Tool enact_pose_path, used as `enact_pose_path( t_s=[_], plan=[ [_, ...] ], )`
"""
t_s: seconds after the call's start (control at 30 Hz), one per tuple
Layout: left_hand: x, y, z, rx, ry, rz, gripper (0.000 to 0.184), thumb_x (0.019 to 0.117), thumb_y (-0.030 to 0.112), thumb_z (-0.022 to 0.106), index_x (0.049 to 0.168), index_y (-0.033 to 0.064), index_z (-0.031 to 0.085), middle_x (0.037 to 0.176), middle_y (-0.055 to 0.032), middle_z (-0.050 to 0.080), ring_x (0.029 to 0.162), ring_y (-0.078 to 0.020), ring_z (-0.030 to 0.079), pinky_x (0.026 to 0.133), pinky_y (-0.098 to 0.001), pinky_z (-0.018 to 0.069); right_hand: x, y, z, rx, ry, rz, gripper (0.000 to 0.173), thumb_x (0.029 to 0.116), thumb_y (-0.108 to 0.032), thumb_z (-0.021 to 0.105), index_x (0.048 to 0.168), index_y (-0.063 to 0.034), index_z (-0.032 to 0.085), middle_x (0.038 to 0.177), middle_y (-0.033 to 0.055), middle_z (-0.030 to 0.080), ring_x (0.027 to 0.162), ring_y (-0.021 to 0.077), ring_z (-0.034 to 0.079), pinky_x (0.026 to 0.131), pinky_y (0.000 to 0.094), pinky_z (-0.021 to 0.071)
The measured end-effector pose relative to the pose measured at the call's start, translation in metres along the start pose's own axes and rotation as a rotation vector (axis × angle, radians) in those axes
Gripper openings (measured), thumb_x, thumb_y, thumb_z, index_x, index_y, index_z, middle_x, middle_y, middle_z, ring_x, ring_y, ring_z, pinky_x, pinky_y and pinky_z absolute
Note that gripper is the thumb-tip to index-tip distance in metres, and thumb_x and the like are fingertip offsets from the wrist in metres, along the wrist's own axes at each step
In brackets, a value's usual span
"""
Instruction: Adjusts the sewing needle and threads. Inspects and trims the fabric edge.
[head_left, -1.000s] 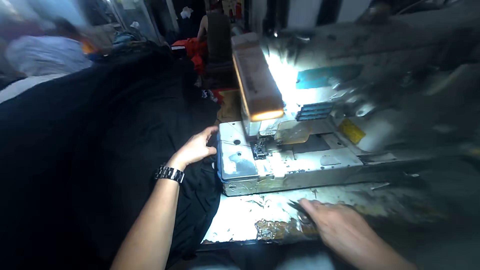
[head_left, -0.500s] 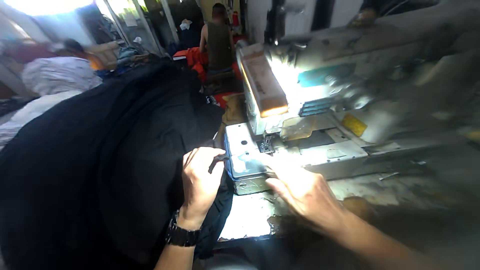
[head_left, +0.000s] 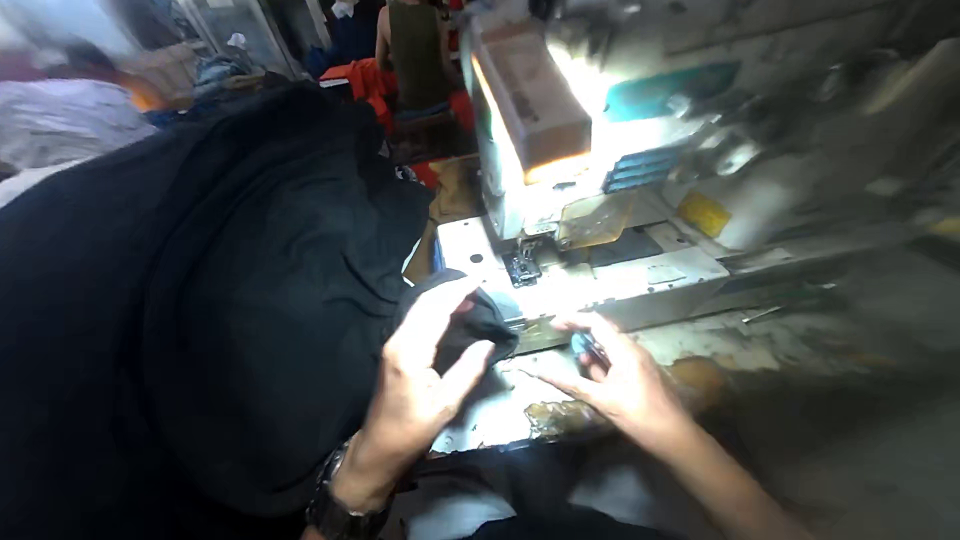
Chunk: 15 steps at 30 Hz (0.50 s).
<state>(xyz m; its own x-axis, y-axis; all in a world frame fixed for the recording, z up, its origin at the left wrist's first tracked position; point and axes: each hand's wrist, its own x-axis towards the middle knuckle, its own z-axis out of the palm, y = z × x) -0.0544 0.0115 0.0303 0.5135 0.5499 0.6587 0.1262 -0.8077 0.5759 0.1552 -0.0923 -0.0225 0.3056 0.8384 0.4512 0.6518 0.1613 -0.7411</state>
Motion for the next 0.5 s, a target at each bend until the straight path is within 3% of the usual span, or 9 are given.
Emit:
enact_pose_path(
  t_s=[0.1, 0.17, 0.23, 0.3, 0.37, 0.43, 0.47, 0.5],
  plan=[
    [0.012, -0.007, -0.011, 0.215, -0.056, 0.018, 0.039, 0.0886, 0.01, 0.063, 0.127, 0.0093, 0.07, 0.13, -0.0027, 0.067, 0.127, -0.0114, 0.059, 0.109, -0.0319, 0.0486, -0.009, -0.005, 0.022, 0.294, -0.047, 0.116, 0.051, 0.0858, -0.05, 0.074, 0.112, -0.0063, 0.073, 0.091, -0.0026, 0.07, 0.07, -0.006, 0.055, 0.064, 0.0128, 0.0472],
    [0.018, -0.016, -0.01, 0.377, -0.176, 0.003, 0.041, 0.0874, 0.016, 0.06, 0.127, 0.0159, 0.071, 0.133, -0.0016, 0.065, 0.129, -0.0177, 0.056, 0.108, -0.0436, 0.0454, -0.003, -0.016, 0.048, 0.396, 0.001, 0.058, 0.054, 0.0885, -0.052, 0.072, 0.107, -0.0013, 0.073, 0.082, -0.0027, 0.065, 0.065, -0.0051, 0.051, 0.06, 0.0136, 0.0447],
    [0.023, -0.019, -0.002, 0.474, -0.168, 0.003, 0.041, 0.0891, 0.019, 0.058, 0.128, 0.0149, 0.072, 0.14, -0.0055, 0.062, 0.132, -0.0247, 0.054, 0.107, -0.0494, 0.0435, 0.006, -0.025, 0.069, 0.41, 0.123, -0.007, 0.052, 0.0897, -0.051, 0.072, 0.096, 0.0006, 0.072, 0.075, -0.0031, 0.061, 0.061, -0.0057, 0.047, 0.057, 0.0123, 0.0413],
    [0.03, -0.023, 0.003, 0.502, -0.085, 0.015, 0.043, 0.0888, 0.019, 0.058, 0.129, 0.0098, 0.07, 0.143, -0.0097, 0.059, 0.133, -0.0287, 0.053, 0.108, -0.0483, 0.0429, 0.014, -0.03, 0.078, 0.405, 0.213, -0.042, 0.035, 0.0935, -0.034, 0.071, 0.092, 0.0002, 0.073, 0.074, -0.0013, 0.065, 0.062, -0.006, 0.052, 0.06, 0.0111, 0.0442],
    [0.042, -0.025, 0.001, 0.509, -0.126, 0.017, 0.05, 0.0896, 0.023, 0.061, 0.137, 0.0088, 0.064, 0.149, -0.0101, 0.055, 0.138, -0.0315, 0.048, 0.111, -0.0513, 0.0385, 0.014, -0.027, 0.077, 0.47, 0.221, -0.07, 0.019, 0.0925, -0.016, 0.069, 0.093, 0.0027, 0.075, 0.083, 0.0026, 0.071, 0.074, -0.0064, 0.061, 0.07, 0.0096, 0.0501],
    [0.052, -0.028, -0.002, 0.479, -0.272, -0.002, 0.052, 0.0912, 0.028, 0.067, 0.141, 0.0125, 0.062, 0.138, -0.0096, 0.061, 0.132, -0.0326, 0.05, 0.109, -0.0553, 0.0381, 0.007, -0.022, 0.068, 0.625, 0.151, -0.042, 0.018, 0.0913, -0.01, 0.067, 0.099, 0.0043, 0.073, 0.094, 0.0034, 0.07, 0.086, -0.0052, 0.063, 0.078, 0.0106, 0.0521],
    [0.055, -0.029, -0.002, 0.424, -0.327, 0.0, 0.043, 0.0924, 0.027, 0.069, 0.134, 0.0151, 0.067, 0.124, -0.0072, 0.066, 0.121, -0.0283, 0.055, 0.103, -0.0519, 0.0403, 0.001, -0.02, 0.063, 0.754, 0.113, 0.021, 0.017, 0.0911, -0.008, 0.066, 0.102, 0.0033, 0.072, 0.095, 0.0012, 0.069, 0.083, -0.0052, 0.062, 0.076, 0.0106, 0.0522],
    [0.055, -0.031, -0.003, 0.353, -0.342, 0.028, 0.025, 0.0931, 0.024, 0.069, 0.116, 0.0156, 0.075, 0.106, -0.0023, 0.069, 0.108, -0.0205, 0.059, 0.097, -0.0448, 0.0414, -0.003, -0.021, 0.056, 0.918, 0.088, 0.124, 0.013, 0.0917, -0.006, 0.064, 0.101, -0.0008, 0.071, 0.089, -0.0035, 0.066, 0.07, -0.0061, 0.057, 0.065, 0.01, 0.0491]
  ],
)
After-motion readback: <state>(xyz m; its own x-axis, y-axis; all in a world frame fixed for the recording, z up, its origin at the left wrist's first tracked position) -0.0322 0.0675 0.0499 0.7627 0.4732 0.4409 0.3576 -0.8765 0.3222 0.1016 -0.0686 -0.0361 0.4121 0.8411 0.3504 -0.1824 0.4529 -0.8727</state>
